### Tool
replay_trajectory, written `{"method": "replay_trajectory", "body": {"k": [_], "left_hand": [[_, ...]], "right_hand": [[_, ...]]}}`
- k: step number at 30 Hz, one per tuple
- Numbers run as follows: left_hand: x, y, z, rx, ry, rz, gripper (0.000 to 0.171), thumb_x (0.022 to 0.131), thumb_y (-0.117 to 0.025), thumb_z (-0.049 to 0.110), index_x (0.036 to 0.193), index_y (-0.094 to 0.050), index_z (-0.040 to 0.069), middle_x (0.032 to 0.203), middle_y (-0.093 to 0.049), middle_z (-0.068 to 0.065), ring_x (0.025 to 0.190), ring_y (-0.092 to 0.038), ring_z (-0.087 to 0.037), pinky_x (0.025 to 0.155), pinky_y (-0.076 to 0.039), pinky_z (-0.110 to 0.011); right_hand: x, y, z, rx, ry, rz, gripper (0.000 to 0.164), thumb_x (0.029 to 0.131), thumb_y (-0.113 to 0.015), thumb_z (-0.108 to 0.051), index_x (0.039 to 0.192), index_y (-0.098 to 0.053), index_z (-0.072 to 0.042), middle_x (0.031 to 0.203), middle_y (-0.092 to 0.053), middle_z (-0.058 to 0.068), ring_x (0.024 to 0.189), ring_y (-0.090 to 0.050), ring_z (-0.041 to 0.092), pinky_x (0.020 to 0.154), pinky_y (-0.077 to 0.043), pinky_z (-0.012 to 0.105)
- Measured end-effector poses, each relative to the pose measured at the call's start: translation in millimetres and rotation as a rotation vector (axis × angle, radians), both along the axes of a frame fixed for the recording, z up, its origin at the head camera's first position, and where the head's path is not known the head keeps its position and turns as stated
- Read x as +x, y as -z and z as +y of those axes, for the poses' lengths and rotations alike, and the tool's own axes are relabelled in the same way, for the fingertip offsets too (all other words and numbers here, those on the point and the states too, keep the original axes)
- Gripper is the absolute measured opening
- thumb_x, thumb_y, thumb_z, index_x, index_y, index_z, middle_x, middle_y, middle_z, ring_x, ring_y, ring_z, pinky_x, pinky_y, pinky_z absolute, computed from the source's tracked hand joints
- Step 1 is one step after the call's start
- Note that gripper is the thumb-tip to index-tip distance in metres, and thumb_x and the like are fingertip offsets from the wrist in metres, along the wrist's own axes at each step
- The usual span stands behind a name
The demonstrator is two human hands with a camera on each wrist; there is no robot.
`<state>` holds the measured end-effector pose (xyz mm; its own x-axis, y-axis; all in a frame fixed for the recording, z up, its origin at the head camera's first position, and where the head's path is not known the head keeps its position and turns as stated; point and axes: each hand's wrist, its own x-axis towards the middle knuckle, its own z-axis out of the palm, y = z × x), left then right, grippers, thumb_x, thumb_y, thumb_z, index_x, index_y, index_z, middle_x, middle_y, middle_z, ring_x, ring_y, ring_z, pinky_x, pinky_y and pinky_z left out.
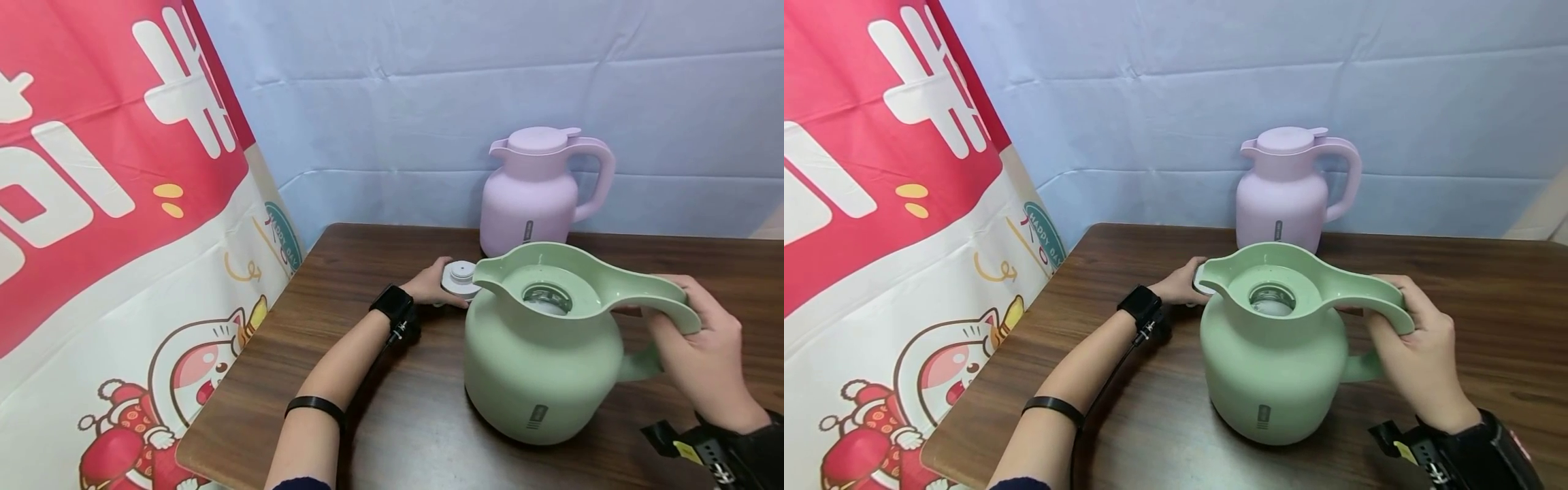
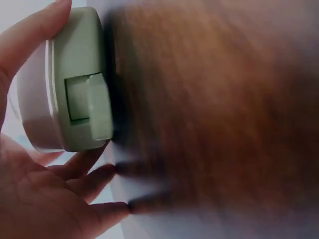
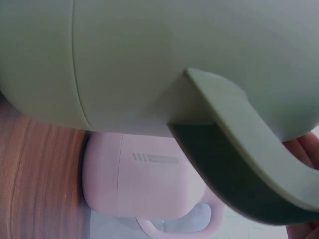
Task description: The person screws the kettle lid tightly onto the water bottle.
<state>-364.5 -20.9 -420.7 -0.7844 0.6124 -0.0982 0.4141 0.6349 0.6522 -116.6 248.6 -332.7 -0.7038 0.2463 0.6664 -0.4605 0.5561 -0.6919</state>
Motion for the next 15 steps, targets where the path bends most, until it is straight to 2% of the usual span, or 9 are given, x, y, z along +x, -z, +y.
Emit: {"method": "replay_trajectory", "body": {"k": [4,8,11,15], "left_hand": [[-0.2,3.2,-8,0.057,-0.039,0.023,0.090,0.070,-0.084,0.038,0.139,-0.035,0.009,0.126,-0.051,-0.003,0.110,-0.051,-0.014,0.091,-0.042,-0.025],[0.9,1.0,-18,0.105,-0.054,0.042,0.081,0.072,-0.081,0.037,0.137,-0.040,0.012,0.124,-0.051,-0.002,0.108,-0.051,-0.014,0.089,-0.043,-0.028],[3.0,-5.1,-24,0.139,-0.066,0.043,0.079,0.076,-0.079,0.036,0.140,-0.039,0.012,0.126,-0.050,-0.004,0.110,-0.050,-0.016,0.090,-0.043,-0.031],[7.2,-18.9,-31,0.243,-0.092,0.038,0.079,0.078,-0.077,0.031,0.144,-0.038,0.014,0.132,-0.049,-0.005,0.114,-0.048,-0.019,0.092,-0.042,-0.034]], "right_hand": [[0.3,0.4,0,0.007,-0.030,0.006,0.023,0.092,-0.053,0.005,0.114,-0.060,0.008,0.092,-0.062,-0.020,0.085,-0.058,-0.004,0.076,-0.037,0.012],[0.6,0.0,0,0.028,-0.012,0.006,0.022,0.093,-0.053,0.002,0.113,-0.060,0.007,0.092,-0.059,-0.020,0.079,-0.054,-0.003,0.071,-0.033,0.013],[0.6,-0.6,0,0.035,-0.013,0.000,0.022,0.094,-0.052,0.003,0.114,-0.060,0.007,0.092,-0.059,-0.020,0.080,-0.054,-0.004,0.072,-0.034,0.013],[0.6,-0.6,0,0.019,-0.034,0.003,0.022,0.093,-0.053,0.002,0.113,-0.060,0.007,0.093,-0.061,-0.019,0.087,-0.057,-0.004,0.077,-0.038,0.012]]}}
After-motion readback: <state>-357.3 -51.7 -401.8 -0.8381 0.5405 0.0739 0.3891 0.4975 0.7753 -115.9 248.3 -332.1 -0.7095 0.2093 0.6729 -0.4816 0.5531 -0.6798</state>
